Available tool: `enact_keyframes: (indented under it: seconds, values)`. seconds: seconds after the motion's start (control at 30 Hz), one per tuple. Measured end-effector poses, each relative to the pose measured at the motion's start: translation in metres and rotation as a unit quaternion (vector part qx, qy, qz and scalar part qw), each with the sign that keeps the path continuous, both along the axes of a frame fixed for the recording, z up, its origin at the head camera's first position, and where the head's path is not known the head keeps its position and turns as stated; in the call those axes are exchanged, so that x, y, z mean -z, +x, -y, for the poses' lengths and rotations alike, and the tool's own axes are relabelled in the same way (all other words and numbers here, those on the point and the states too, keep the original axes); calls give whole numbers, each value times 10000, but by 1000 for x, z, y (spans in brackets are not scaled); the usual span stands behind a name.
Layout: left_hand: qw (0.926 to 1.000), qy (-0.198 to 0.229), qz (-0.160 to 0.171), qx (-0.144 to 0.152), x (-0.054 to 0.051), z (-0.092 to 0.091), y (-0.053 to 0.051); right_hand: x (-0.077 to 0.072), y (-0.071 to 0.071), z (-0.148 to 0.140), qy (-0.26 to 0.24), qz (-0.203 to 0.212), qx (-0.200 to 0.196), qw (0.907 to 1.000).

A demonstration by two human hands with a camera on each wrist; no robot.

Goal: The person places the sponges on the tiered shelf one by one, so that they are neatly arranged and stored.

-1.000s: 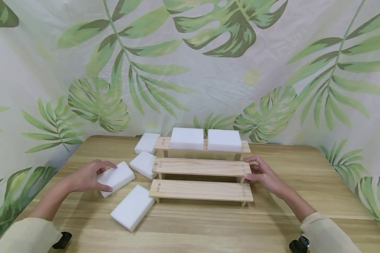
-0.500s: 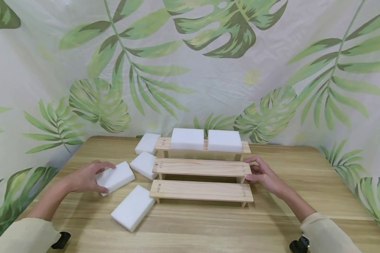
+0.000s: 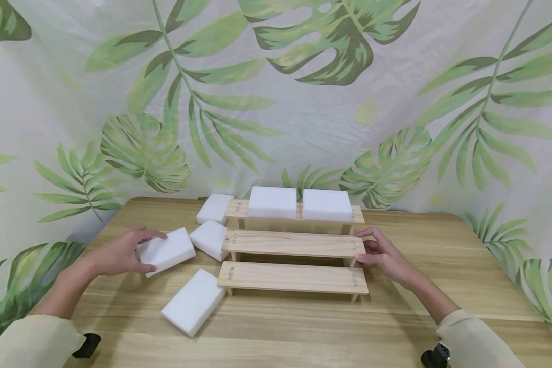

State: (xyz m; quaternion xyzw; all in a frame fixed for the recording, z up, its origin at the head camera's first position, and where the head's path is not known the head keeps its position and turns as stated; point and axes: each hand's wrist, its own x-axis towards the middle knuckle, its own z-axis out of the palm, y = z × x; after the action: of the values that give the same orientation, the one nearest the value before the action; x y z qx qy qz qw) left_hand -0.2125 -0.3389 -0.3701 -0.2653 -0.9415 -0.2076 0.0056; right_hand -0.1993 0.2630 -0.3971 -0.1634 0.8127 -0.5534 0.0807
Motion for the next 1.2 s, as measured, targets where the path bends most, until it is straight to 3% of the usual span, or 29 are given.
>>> enact_keyframes:
  seconds: [0.63, 1.03, 1.2]
  values:
    - [9993, 260, 274, 70, -12, 2, 2, 0, 0, 0, -70, 24, -39, 10000]
    - [9983, 410, -192, 371, -22, -6, 4, -2, 2, 0, 31, 24, -38, 10000]
    - [9970, 298, -596, 395, -26, -11, 5, -2, 1, 0, 33, 14, -38, 10000]
